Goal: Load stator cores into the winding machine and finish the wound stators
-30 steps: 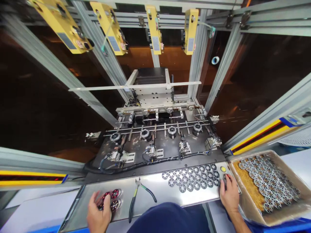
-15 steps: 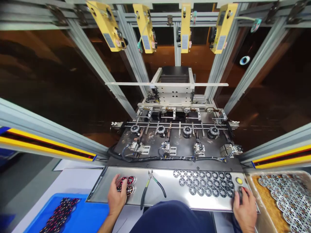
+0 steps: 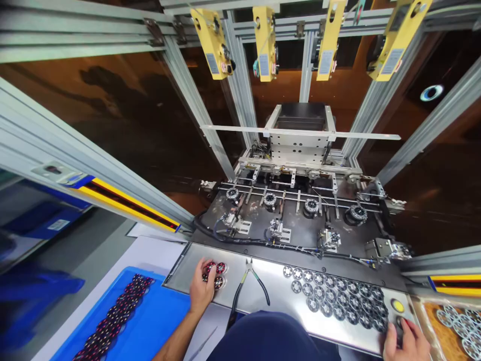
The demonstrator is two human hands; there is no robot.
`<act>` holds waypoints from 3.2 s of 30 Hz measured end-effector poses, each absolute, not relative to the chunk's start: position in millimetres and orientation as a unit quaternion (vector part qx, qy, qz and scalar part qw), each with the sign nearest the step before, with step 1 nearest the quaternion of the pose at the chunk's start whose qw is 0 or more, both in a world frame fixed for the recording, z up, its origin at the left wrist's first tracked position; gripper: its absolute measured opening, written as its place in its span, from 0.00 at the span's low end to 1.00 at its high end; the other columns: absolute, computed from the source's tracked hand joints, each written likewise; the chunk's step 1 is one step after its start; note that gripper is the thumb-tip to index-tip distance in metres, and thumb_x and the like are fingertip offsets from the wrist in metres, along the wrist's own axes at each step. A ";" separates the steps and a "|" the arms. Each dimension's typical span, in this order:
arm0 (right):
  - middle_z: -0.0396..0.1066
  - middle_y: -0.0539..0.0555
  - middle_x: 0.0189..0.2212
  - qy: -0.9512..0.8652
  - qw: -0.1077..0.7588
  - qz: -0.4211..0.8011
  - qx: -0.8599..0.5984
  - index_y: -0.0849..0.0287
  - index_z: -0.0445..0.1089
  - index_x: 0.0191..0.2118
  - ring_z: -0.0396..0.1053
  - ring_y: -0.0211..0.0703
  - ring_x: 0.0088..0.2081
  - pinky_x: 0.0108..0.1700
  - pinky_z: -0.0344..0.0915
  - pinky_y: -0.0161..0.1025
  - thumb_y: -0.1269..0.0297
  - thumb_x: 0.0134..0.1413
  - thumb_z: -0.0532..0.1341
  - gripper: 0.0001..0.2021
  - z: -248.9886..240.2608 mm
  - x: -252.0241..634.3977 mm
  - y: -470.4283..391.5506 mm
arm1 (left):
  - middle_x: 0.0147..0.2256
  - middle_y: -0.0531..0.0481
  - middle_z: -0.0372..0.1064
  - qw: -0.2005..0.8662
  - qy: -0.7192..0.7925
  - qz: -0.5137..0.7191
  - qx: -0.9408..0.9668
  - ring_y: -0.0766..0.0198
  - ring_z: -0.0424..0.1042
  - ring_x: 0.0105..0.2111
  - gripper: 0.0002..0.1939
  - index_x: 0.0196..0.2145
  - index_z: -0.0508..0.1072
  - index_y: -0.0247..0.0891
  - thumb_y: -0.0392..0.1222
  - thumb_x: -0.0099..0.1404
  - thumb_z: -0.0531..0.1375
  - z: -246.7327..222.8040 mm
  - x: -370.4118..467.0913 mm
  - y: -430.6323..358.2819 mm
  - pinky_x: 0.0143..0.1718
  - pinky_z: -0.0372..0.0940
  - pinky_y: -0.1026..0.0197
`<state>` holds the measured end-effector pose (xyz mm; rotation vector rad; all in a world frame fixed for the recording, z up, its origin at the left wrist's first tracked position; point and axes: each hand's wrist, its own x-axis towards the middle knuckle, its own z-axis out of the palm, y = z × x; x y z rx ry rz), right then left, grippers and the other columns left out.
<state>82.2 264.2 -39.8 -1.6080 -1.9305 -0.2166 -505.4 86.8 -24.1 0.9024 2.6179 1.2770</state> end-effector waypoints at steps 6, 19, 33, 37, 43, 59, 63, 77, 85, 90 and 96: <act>0.71 0.70 0.41 -0.747 0.291 -0.153 -0.578 0.74 0.71 0.52 0.70 0.68 0.47 0.51 0.67 0.57 0.49 0.59 0.52 0.30 -34.4 77.9 266.1 | 0.50 0.37 0.75 0.042 0.858 0.418 0.296 0.48 0.75 0.51 0.30 0.60 0.63 0.35 0.57 0.67 0.55 -26.5 -506.1 86.3 0.56 0.67 0.45; 0.68 0.71 0.47 -0.729 0.292 -0.105 -0.610 0.72 0.71 0.51 0.67 0.64 0.50 0.54 0.66 0.57 0.44 0.65 0.48 0.33 -31.3 71.4 259.3 | 0.50 0.36 0.75 0.053 0.871 0.397 0.284 0.45 0.74 0.51 0.33 0.59 0.64 0.34 0.60 0.65 0.53 -18.7 -504.2 85.9 0.55 0.66 0.43; 0.66 0.68 0.49 -0.709 0.297 -0.080 -0.634 0.68 0.69 0.51 0.65 0.59 0.52 0.55 0.65 0.56 0.51 0.66 0.50 0.24 -33.3 67.2 251.9 | 0.49 0.34 0.75 0.053 0.885 0.367 0.281 0.42 0.74 0.50 0.36 0.60 0.64 0.32 0.61 0.63 0.52 -13.3 -506.2 86.7 0.54 0.67 0.41; 0.66 0.67 0.49 -0.706 0.311 -0.074 -0.631 0.65 0.69 0.51 0.66 0.59 0.51 0.55 0.65 0.57 0.54 0.64 0.53 0.21 -31.0 65.3 253.3 | 0.48 0.35 0.75 0.051 0.885 0.371 0.277 0.43 0.74 0.50 0.36 0.60 0.65 0.32 0.61 0.63 0.53 -13.3 -505.5 87.9 0.54 0.67 0.42; 0.66 0.67 0.51 -0.697 0.313 -0.055 -0.643 0.66 0.68 0.53 0.66 0.59 0.52 0.55 0.65 0.58 0.56 0.64 0.55 0.20 -27.2 60.5 250.6 | 0.49 0.35 0.75 0.045 0.891 0.359 0.275 0.43 0.74 0.49 0.36 0.61 0.64 0.32 0.61 0.64 0.52 -9.0 -502.4 87.0 0.55 0.66 0.41; 0.64 0.59 0.59 -0.680 0.295 -0.032 -0.670 0.56 0.66 0.58 0.67 0.52 0.56 0.56 0.68 0.56 0.56 0.66 0.60 0.19 -24.6 55.0 240.1 | 0.54 0.30 0.70 0.053 0.911 0.304 0.275 0.31 0.69 0.55 0.42 0.65 0.62 0.32 0.65 0.62 0.51 4.2 -498.1 87.8 0.57 0.63 0.31; 0.64 0.59 0.59 -0.681 0.303 -0.038 -0.665 0.57 0.66 0.58 0.67 0.52 0.56 0.57 0.67 0.56 0.56 0.65 0.60 0.19 -26.8 55.4 241.3 | 0.52 0.29 0.70 0.045 0.907 0.312 0.278 0.33 0.71 0.53 0.40 0.63 0.63 0.32 0.63 0.63 0.51 0.4 -500.1 88.3 0.54 0.64 0.31; 0.66 0.68 0.51 -0.710 0.311 -0.077 -0.627 0.68 0.69 0.53 0.66 0.61 0.52 0.55 0.65 0.56 0.57 0.59 0.55 0.23 -30.3 65.6 252.6 | 0.48 0.37 0.76 0.042 0.879 0.381 0.282 0.47 0.76 0.48 0.33 0.60 0.64 0.33 0.59 0.65 0.52 -15.2 -502.3 88.5 0.54 0.68 0.45; 0.67 0.70 0.51 -0.723 0.302 -0.097 -0.614 0.72 0.70 0.53 0.66 0.63 0.52 0.55 0.65 0.55 0.56 0.59 0.55 0.25 -32.4 69.3 255.4 | 0.49 0.36 0.75 0.041 0.871 0.399 0.283 0.47 0.75 0.50 0.31 0.58 0.65 0.33 0.59 0.66 0.53 -15.8 -502.1 88.6 0.55 0.67 0.45; 0.67 0.70 0.50 -0.727 0.299 -0.100 -0.610 0.74 0.70 0.53 0.66 0.62 0.51 0.55 0.65 0.55 0.56 0.58 0.55 0.26 -31.6 69.3 256.7 | 0.48 0.37 0.76 0.041 0.868 0.405 0.285 0.47 0.75 0.49 0.31 0.58 0.65 0.34 0.59 0.66 0.53 -16.9 -501.8 88.6 0.55 0.67 0.44; 0.68 0.71 0.50 -0.729 0.297 -0.105 -0.608 0.75 0.70 0.54 0.67 0.66 0.52 0.55 0.65 0.56 0.56 0.58 0.55 0.27 -30.2 69.2 257.3 | 0.49 0.36 0.76 0.039 0.866 0.409 0.285 0.46 0.75 0.50 0.31 0.58 0.65 0.35 0.59 0.66 0.54 -20.5 -503.0 88.9 0.55 0.67 0.43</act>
